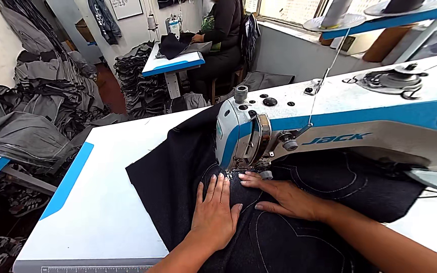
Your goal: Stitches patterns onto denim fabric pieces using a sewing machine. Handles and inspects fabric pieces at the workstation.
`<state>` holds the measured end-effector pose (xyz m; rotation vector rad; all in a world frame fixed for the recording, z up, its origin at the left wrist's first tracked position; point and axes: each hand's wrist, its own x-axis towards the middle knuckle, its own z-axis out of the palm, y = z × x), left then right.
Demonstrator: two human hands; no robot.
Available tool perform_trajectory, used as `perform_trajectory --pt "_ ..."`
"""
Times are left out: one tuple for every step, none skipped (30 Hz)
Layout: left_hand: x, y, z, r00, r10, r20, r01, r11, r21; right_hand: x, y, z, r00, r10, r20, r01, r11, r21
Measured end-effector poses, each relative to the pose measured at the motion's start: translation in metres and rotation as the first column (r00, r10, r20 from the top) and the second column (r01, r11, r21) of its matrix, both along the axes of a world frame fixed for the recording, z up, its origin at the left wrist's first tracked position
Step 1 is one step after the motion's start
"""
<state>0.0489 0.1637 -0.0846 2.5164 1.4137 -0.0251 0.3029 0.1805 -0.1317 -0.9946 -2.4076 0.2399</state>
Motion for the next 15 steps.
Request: perform_trajectory --pt "0.0000 0.0001 -0.0003 1.000 0.000 0.004 0.000 1.000 0.008 -0.0002 -0.0006 0.0012 1.000 0.001 -0.003 -0.001 1.000 -0.013" --pt "0.0000 0.0003 -0.0008 1.000 0.000 0.005 0.000 1.000 0.013 -0.0004 -0.0009 0.0017 1.000 0.003 -0.005 -0.003 1.000 -0.023" --pt "0.0000 0.0005 -0.0013 1.000 0.000 0.006 0.000 1.000 0.019 -0.0005 -0.0007 0.0017 1.000 0.006 -0.004 -0.006 1.000 -0.028" --pt "0.0001 0.0009 -0.0014 1.000 0.001 0.005 -0.001 1.000 0.019 -0.0007 -0.0007 0.0018 1.000 0.006 -0.005 -0.006 0.999 -0.033" --pt "0.0003 0.0012 -0.0012 1.000 0.003 0.003 -0.003 1.000 0.017 -0.0007 -0.0006 0.0021 1.000 0.006 -0.005 -0.006 0.999 -0.038" --pt "0.0005 0.0014 -0.0009 1.000 0.003 0.002 -0.003 1.000 0.016 -0.0007 -0.0005 0.0025 1.000 0.003 -0.004 -0.004 0.999 -0.040" --pt "0.0007 0.0015 -0.0006 1.000 0.004 0.000 -0.004 1.000 0.015 -0.0007 -0.0006 0.0032 1.000 0.000 -0.001 0.000 0.999 -0.043" --pt "0.0008 0.0016 0.0002 1.000 0.005 -0.001 -0.005 1.000 0.009 -0.0009 -0.0007 0.0038 1.000 -0.001 0.001 0.001 0.999 -0.044" --pt "0.0008 0.0017 0.0006 1.000 0.006 -0.002 -0.006 1.000 0.003 -0.0012 -0.0007 0.0041 1.000 -0.002 0.001 0.002 0.999 -0.040" --pt "0.0007 0.0016 0.0008 1.000 0.006 -0.003 -0.006 1.000 0.001 -0.0015 -0.0009 0.0042 1.000 -0.002 0.002 0.002 0.999 -0.036" --pt "0.0006 0.0015 0.0006 1.000 0.007 -0.003 -0.007 1.000 0.001 -0.0015 -0.0011 0.0040 1.000 -0.001 0.003 0.001 0.999 -0.035" --pt "0.0006 0.0015 0.0006 1.000 0.006 -0.007 -0.006 1.000 0.003 -0.0014 -0.0011 0.0039 1.000 0.000 0.006 0.000 0.999 -0.036" --pt "0.0006 0.0015 0.0004 1.000 0.005 -0.013 -0.005 1.000 0.008 -0.0013 -0.0010 0.0038 1.000 0.002 0.005 -0.001 0.999 -0.035" --pt "0.0006 0.0013 0.0002 1.000 0.005 -0.017 -0.004 1.000 0.011 -0.0015 -0.0011 0.0033 1.000 0.001 0.004 -0.001 1.000 -0.030" --pt "0.0004 0.0011 0.0000 1.000 0.003 -0.017 -0.003 1.000 0.014 -0.0017 -0.0014 0.0029 1.000 -0.001 0.004 0.001 1.000 -0.025"
